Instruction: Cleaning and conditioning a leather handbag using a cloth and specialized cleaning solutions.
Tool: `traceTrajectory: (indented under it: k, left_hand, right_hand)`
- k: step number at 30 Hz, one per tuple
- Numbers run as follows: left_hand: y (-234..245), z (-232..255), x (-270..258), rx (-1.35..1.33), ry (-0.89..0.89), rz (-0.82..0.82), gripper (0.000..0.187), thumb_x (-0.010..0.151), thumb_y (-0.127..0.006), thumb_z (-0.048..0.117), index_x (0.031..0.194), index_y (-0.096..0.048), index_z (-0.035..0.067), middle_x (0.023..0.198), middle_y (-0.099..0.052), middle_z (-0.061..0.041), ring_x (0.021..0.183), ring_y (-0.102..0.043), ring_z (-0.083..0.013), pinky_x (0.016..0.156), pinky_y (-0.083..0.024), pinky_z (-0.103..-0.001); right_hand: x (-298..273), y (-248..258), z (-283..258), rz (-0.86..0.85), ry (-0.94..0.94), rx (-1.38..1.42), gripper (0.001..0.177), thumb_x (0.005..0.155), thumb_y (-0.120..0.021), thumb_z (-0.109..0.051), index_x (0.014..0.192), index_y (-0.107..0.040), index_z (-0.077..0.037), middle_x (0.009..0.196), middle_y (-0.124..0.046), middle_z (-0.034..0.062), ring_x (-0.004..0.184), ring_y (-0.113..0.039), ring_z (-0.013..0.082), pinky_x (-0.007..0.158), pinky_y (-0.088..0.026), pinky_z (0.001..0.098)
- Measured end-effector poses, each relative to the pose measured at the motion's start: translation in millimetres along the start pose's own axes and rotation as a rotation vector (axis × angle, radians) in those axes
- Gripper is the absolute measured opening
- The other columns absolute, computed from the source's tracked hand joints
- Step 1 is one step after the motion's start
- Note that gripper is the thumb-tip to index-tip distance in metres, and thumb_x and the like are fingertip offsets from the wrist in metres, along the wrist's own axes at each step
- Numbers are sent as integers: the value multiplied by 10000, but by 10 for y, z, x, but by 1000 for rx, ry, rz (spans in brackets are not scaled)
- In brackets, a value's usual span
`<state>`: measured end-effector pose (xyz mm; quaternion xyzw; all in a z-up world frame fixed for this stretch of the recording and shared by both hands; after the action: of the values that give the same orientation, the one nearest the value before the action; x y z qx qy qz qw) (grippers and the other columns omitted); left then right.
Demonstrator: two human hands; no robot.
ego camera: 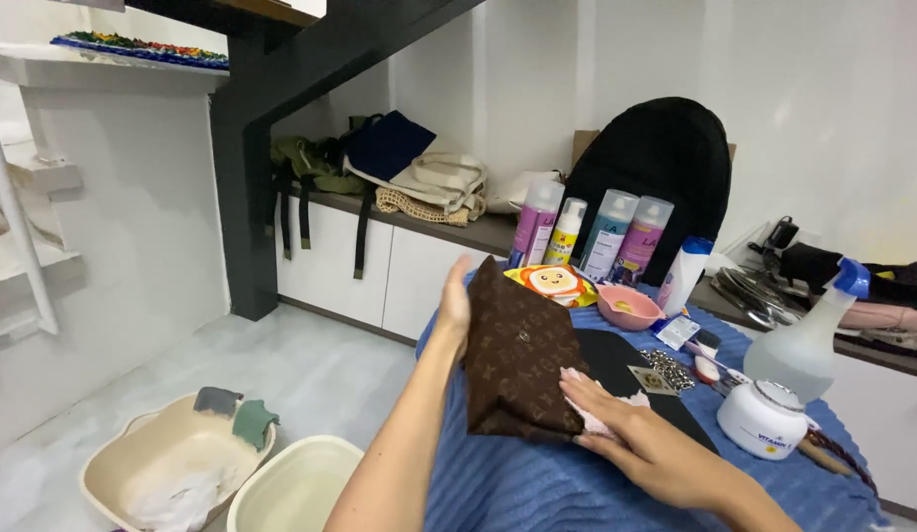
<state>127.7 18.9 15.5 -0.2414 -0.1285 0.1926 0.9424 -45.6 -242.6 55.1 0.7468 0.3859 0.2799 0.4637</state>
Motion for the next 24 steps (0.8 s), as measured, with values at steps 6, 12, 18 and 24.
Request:
traceTrajectory:
  k: [6,12,18,24]
  left_hand:
    - [186,109,-320,666,73,-22,678,856,-530,467,1516,-460,327,1555,-520,-30,1422,-484,-261,1129,-364,-346]
    - [257,326,-248,911,-88,-57,691,903,-630,385,1535,-456,166,1542,-450,-209,1453,-412,-371,1182,-346,-469]
    - [106,710,-533,959,-165,-176,734,1023,-443,610,1577,-420,128,1605,-293,-318,1539,-229,-448,1247,-206,-540]
    - [-713,1528,-1531,808,-401,-459,748,891,-592,565,1511,-495,160,1462,-531,-333,1437,-395,-523,1213,-285,-601]
  right_hand:
    - [110,328,165,222,-142,112,561,1008,-389,-425,1536,-533,-305,1120,-412,-41,1012,-432,113,889,-293,286]
    - [566,556,-93,493,-167,376,556,1007,-374,-402,1508,-534,-222,1573,-548,-21,1506,-411,123,1233,-243,337]
    - [1377,460,27,575,-59,729,607,1035,-404,-517,1508,-553,-167,1553,-506,185,1453,-453,289,1190,-333,464]
    - [1539,548,64,568,83,1568,573,1054,-347,-510,1593,-422,-331,1401,-612,119,1228,-610,284,1098,-449,542]
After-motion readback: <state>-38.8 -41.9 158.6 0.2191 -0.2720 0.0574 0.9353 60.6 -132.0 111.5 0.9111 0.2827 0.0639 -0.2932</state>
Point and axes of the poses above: each hand's wrist, its own x-axis towards the middle knuckle, its own y-axis out of the back of the hand, z = x × y, the point moved 9 cm from there along x, towards the middle knuckle
